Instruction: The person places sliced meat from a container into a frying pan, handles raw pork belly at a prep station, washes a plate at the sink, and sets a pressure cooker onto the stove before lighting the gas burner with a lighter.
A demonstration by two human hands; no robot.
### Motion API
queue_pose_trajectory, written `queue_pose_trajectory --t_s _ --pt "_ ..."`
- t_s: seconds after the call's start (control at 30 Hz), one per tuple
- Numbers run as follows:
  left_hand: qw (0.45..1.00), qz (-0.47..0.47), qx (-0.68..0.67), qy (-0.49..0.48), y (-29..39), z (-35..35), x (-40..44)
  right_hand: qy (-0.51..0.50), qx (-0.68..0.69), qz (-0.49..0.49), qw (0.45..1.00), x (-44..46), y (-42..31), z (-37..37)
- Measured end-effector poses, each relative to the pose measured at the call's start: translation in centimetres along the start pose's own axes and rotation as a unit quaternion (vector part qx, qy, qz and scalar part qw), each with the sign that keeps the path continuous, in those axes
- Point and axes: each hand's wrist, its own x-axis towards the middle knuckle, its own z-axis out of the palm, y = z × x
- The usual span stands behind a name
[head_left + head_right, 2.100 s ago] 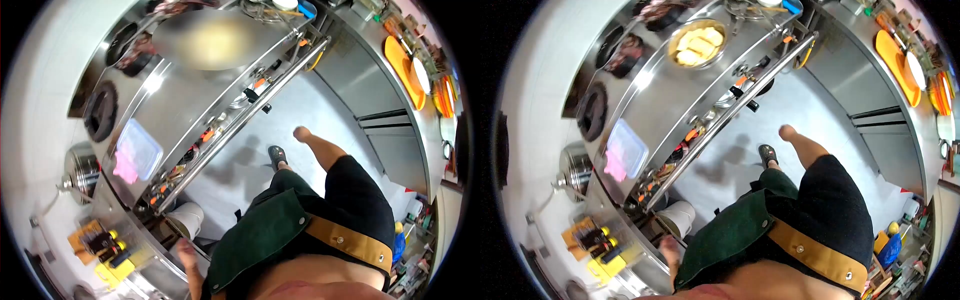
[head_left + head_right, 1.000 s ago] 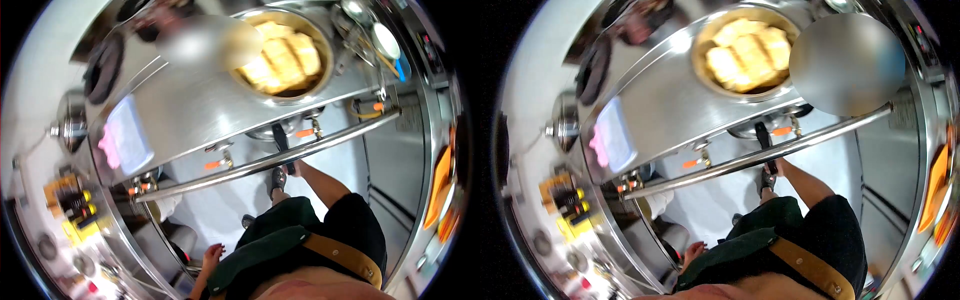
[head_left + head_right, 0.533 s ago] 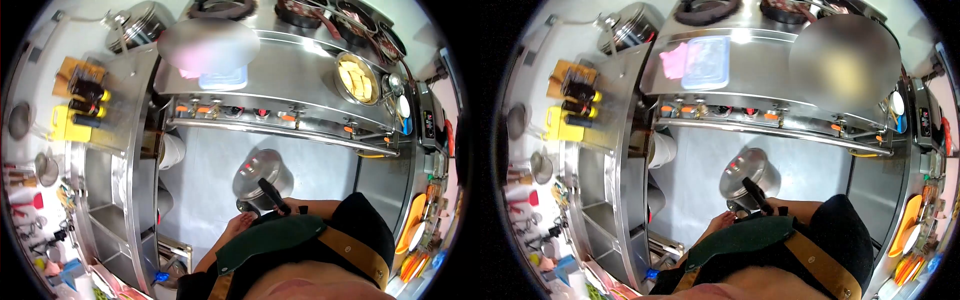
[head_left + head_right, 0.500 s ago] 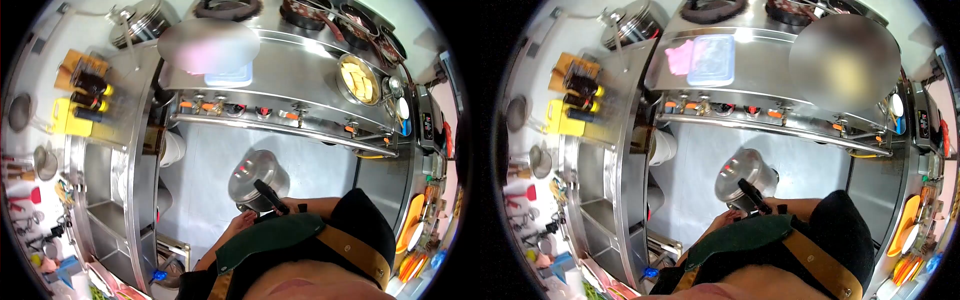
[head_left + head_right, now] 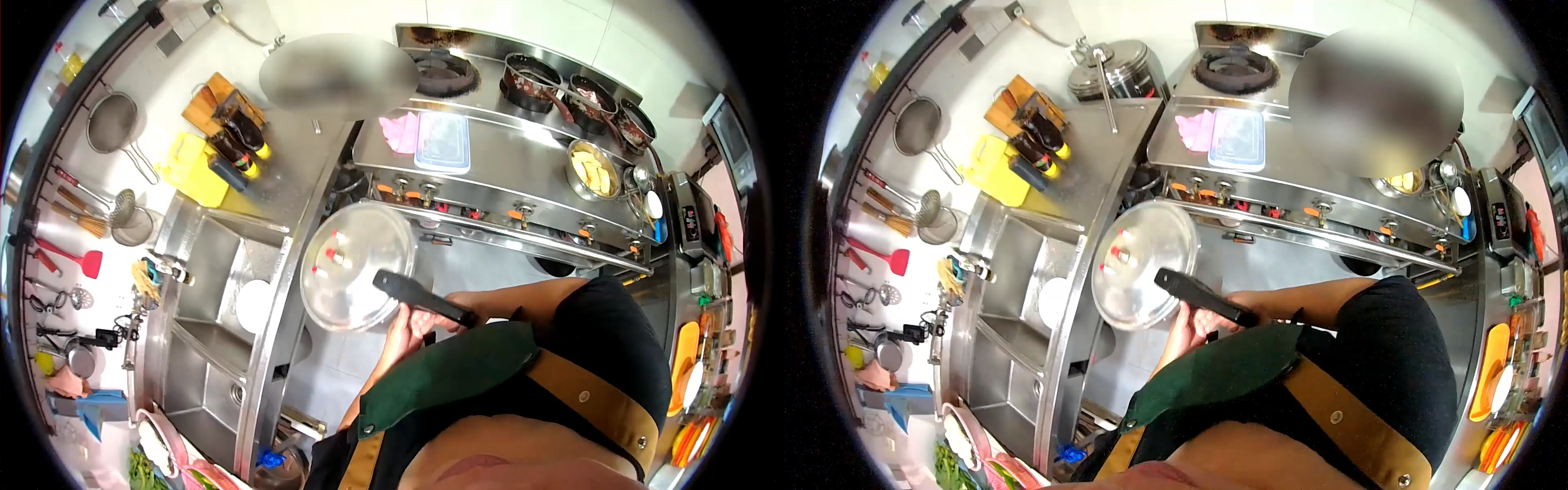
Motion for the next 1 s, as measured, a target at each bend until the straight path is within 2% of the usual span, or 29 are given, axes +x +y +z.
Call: queue_pose_trajectory --t_s 0.03,0.07,0.13,0.17,0.2,0.27,0.33,0.37,0.4,0.47,0.5,0.53,0.6,0.63,0.67,0.73,0.83,0.93,0.97,1.0 --pt "0.998 0.015 -0.026 -0.050 1.7 1.8 0.8 -0.004 0.016 -0.011 1.000 -0.8 -1.2 0.5" --pt "0.998 0.029 -0.008 -0.051 3.1 3.9 1.6 -0.006 0.108 -0.010 0.994 -0.5 -1.9 -0.7" --pt "0.993 0.036 0.078 -0.081 5.8 6.2 4.7 -0.134 0.173 -0.068 0.974 -0.7 -3.4 -2.8" --pt "0.987 0.047 0.109 -0.105 7.0 7.4 6.8 -0.206 0.241 -0.069 0.946 -0.2 -4.4 -4.3" --pt "0.982 0.059 0.142 -0.109 8.3 9.0 8.9 -0.062 0.109 -0.190 0.974 -1.9 -6.4 -3.4" --pt "0.977 0.079 0.187 -0.059 10.4 13.1 13.5 -0.106 0.220 -0.168 0.955 -2.2 -10.4 -6.0" --pt "0.964 0.080 0.222 -0.126 12.8 13.6 20.3 0.012 0.157 -0.229 0.961 -4.1 -15.3 -7.1" --pt "0.963 0.081 0.216 -0.139 13.8 13.7 24.1 0.015 0.148 -0.247 0.958 -4.7 -17.5 -8.8" --pt "0.962 0.085 0.227 -0.128 14.9 16.1 26.8 -0.054 0.167 -0.275 0.945 -4.9 -19.5 -11.2" --pt "0.962 0.083 0.242 -0.095 16.3 21.0 30.6 0.074 0.112 -0.360 0.923 -7.1 -23.9 -12.6" --pt "0.956 0.090 0.260 -0.103 17.1 22.5 33.1 0.079 0.115 -0.377 0.916 -7.5 -25.9 -14.2" --pt "0.947 0.086 0.278 -0.139 18.1 23.7 35.2 0.131 0.086 -0.395 0.905 -8.0 -28.0 -15.4" --pt "0.958 0.054 0.251 -0.126 19.5 25.1 40.7 0.132 0.099 -0.411 0.897 -9.1 -32.0 -17.6" --pt "0.955 0.033 0.231 -0.184 20.4 25.7 43.2 0.119 0.123 -0.409 0.896 -9.4 -33.6 -18.9" --pt "0.959 0.040 0.251 -0.128 20.4 26.0 45.3 0.115 0.103 -0.430 0.890 -9.4 -34.8 -20.4" --pt "0.955 0.007 0.241 -0.174 21.6 25.1 50.3 0.140 0.153 -0.440 0.874 -9.1 -37.3 -22.5" --pt "0.952 -0.052 0.227 -0.198 22.4 23.9 56.2 0.095 0.166 -0.449 0.873 -7.4 -39.6 -28.2" --pt "0.944 -0.043 0.307 -0.111 22.4 26.2 56.6 0.153 0.222 -0.426 0.864 -6.7 -40.9 -30.2" --pt "0.938 -0.049 0.325 -0.113 22.5 25.7 57.8 0.090 0.265 -0.420 0.863 -6.5 -41.0 -30.9" --pt "0.935 -0.052 0.336 -0.106 22.9 25.2 59.3 0.072 0.282 -0.432 0.853 -6.2 -41.4 -31.1"
